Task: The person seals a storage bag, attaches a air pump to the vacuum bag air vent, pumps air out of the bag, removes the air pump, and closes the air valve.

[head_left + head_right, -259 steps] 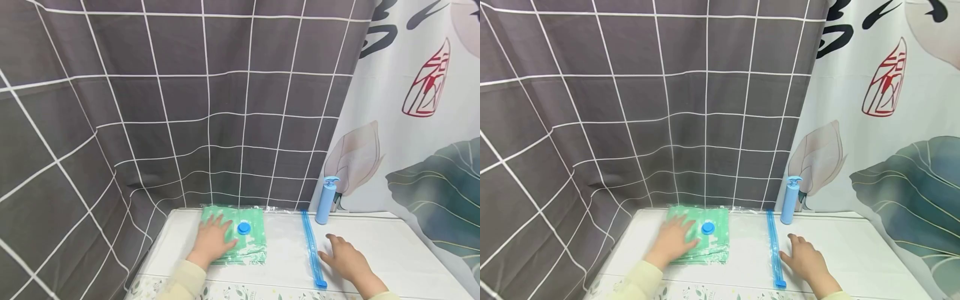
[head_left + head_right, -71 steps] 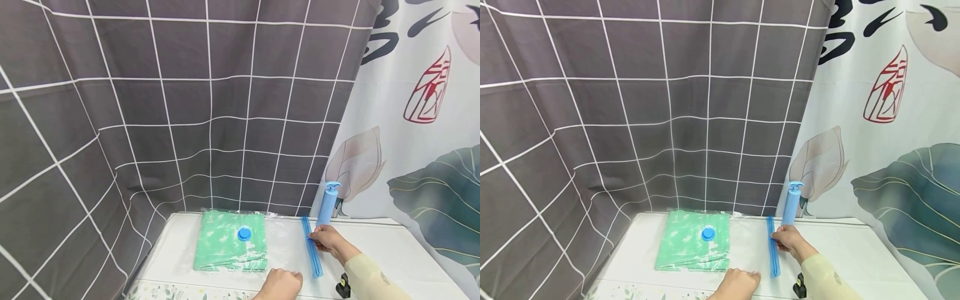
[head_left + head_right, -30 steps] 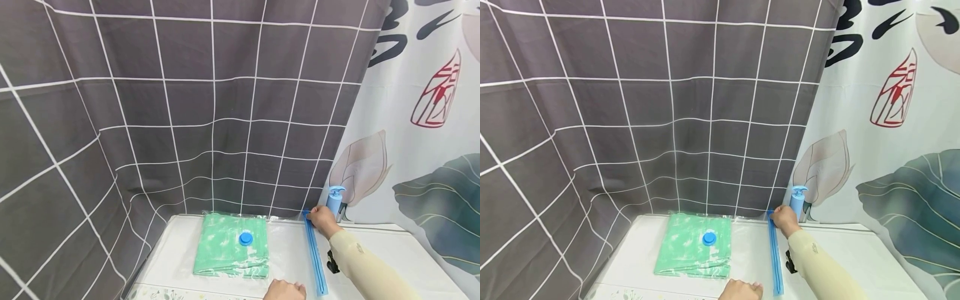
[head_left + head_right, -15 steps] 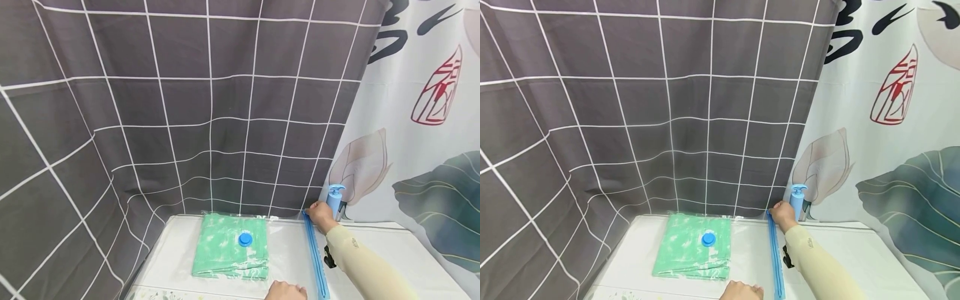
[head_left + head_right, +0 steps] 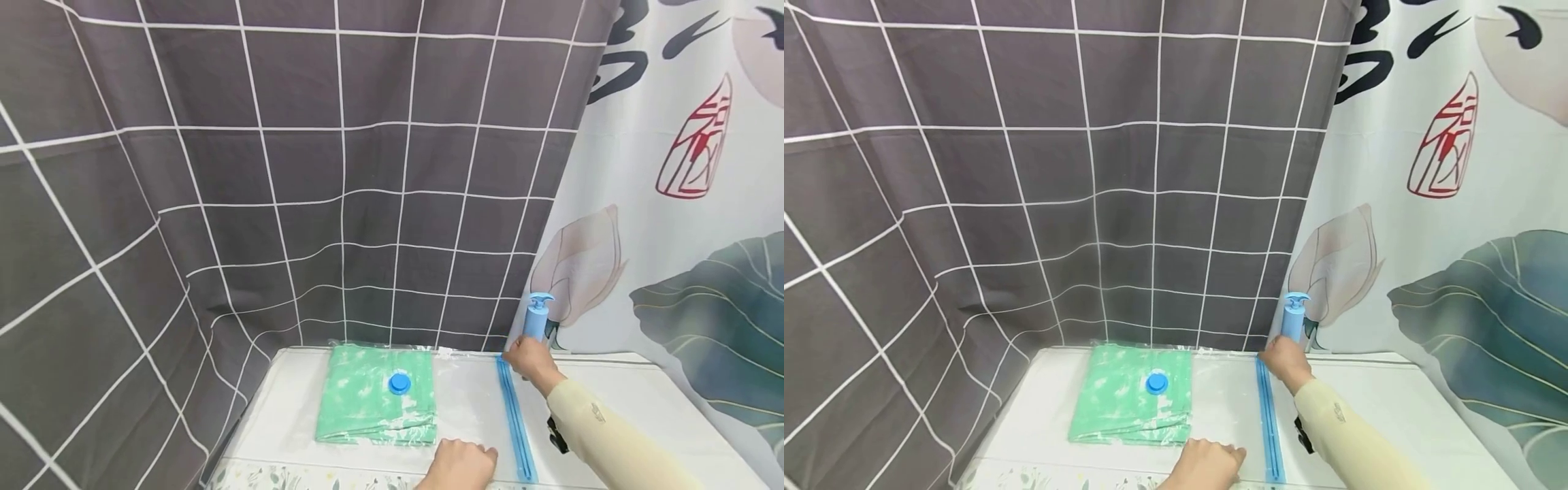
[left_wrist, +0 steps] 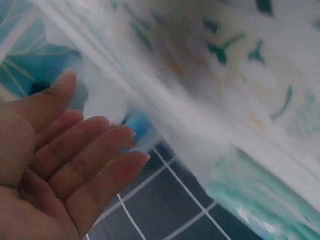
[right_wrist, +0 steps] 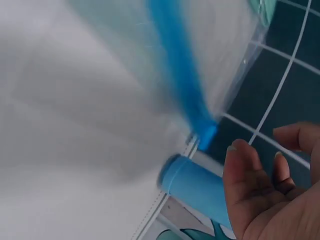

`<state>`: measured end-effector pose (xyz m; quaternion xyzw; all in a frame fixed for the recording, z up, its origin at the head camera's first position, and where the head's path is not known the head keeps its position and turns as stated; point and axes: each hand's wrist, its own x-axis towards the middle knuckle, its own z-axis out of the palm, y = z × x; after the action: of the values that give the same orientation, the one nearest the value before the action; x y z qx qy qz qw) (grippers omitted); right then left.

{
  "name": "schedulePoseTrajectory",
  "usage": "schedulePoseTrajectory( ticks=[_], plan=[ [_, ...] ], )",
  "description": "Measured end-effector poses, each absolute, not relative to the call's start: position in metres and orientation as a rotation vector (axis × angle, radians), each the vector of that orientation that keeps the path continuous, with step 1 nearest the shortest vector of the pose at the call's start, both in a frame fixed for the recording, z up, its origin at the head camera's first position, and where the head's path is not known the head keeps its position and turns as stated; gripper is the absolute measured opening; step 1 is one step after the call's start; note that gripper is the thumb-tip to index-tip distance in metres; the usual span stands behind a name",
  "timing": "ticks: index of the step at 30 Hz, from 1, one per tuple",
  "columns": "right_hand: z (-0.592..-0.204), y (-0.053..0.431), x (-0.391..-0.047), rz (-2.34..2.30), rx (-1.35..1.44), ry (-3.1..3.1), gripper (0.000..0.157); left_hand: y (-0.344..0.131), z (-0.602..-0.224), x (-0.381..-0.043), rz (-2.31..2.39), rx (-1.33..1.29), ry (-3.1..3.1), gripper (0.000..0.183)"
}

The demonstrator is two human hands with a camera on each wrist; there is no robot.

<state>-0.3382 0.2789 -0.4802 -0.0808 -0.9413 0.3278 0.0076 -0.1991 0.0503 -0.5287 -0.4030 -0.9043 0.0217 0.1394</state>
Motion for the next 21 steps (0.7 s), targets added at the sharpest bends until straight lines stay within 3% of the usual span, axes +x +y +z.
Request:
schedulePoseTrajectory(
  ticks=[6,12,21],
  plan=[
    [-0.485,0.249,-0.327,0.980,-0.112,-3.016,0.022,0.011,-0.508,-0.219,0.073,-0.853,-2.551,0.030],
    [-0.493,0.200,-0.307,0.892,0.081,-3.050,0.016,-0.060,-0.497,-0.265,-0.084,-0.567,-2.734,0.033],
    [-0.505,0.138,-0.301,0.768,0.267,-3.061,0.026,-0.157,-0.507,-0.311,-0.274,-0.306,-2.974,0.066]
  ],
)
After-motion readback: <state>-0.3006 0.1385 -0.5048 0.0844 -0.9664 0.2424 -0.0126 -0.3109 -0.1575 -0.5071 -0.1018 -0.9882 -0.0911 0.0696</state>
